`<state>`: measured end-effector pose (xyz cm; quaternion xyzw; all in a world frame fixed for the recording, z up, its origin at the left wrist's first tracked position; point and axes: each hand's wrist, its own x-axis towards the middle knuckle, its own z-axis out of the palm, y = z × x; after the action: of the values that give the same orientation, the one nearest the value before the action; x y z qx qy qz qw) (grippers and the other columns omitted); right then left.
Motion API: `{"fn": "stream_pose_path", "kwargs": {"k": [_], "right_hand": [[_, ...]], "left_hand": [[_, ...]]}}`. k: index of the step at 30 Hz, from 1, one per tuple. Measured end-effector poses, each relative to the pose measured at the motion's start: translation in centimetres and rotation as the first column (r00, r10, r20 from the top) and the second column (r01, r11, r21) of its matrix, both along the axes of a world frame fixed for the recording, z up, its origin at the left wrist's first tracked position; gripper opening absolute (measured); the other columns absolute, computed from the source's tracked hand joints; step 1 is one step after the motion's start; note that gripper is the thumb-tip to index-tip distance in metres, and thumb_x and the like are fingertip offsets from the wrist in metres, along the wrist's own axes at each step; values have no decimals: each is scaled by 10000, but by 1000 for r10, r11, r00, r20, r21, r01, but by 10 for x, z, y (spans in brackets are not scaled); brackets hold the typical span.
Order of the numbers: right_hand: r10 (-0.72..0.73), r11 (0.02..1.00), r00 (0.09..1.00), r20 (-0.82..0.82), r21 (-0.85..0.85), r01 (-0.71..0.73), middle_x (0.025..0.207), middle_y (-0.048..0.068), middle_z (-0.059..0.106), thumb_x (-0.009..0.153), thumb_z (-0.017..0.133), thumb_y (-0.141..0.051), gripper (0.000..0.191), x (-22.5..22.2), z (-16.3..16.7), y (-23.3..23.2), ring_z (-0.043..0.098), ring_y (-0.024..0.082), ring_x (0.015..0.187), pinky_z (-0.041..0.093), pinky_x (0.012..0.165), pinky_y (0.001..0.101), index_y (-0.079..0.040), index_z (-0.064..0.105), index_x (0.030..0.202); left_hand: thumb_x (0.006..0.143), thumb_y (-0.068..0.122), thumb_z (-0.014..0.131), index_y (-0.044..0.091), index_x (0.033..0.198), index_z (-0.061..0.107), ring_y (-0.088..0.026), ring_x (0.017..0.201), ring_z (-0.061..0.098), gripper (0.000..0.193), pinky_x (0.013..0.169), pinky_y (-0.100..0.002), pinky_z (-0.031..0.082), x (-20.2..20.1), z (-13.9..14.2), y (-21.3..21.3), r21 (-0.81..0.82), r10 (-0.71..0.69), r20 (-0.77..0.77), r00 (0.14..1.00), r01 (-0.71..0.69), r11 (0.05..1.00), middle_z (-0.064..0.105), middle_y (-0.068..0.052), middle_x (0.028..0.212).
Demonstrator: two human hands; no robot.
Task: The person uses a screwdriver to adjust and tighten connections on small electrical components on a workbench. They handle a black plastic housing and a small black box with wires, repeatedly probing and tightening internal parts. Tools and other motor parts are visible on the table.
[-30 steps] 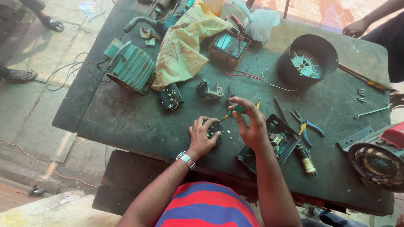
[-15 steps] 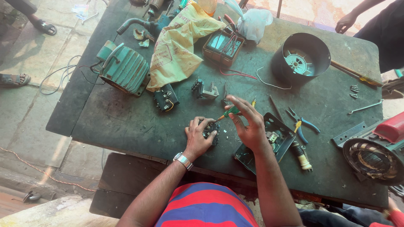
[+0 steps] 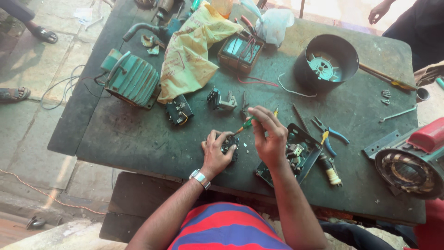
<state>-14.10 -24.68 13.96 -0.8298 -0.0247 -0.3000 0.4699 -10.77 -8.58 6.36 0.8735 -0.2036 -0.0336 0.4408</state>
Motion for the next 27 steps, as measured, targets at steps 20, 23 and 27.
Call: {"fn": "stream_pose_path", "kwargs": {"k": [20,23,27], "right_hand": [[-26,999,996,88,-43,30,1258,168,677,1026,659,-14,487,-70,-41,7,754,216,1037,665,802,311,-83,453,1462],[18,1000,995,97,-7,-17,1278,183,658,1038,639,-2,454,-68,-42,9,740,222,1071,666,831,316,-74,450,1445],[49,999,994,94,-4,-48,1274,182,655,1044,633,3,423,-66,-41,11,737,221,1083,663,854,317,-62,451,1420]], "left_hand": [[673,194,904,269,1313,626,-406,1434,311,701,1163,-525,309,-18,-9,34,44,-265,295,918,264,964,344,-161,1545],[740,164,869,276,1194,712,-373,1498,297,494,1206,-523,307,-18,-11,37,32,-306,310,900,312,949,383,-108,1572],[754,148,849,285,1124,749,-381,1489,286,407,1167,-545,293,-19,-14,37,54,-306,298,904,304,951,402,-95,1541]]}}
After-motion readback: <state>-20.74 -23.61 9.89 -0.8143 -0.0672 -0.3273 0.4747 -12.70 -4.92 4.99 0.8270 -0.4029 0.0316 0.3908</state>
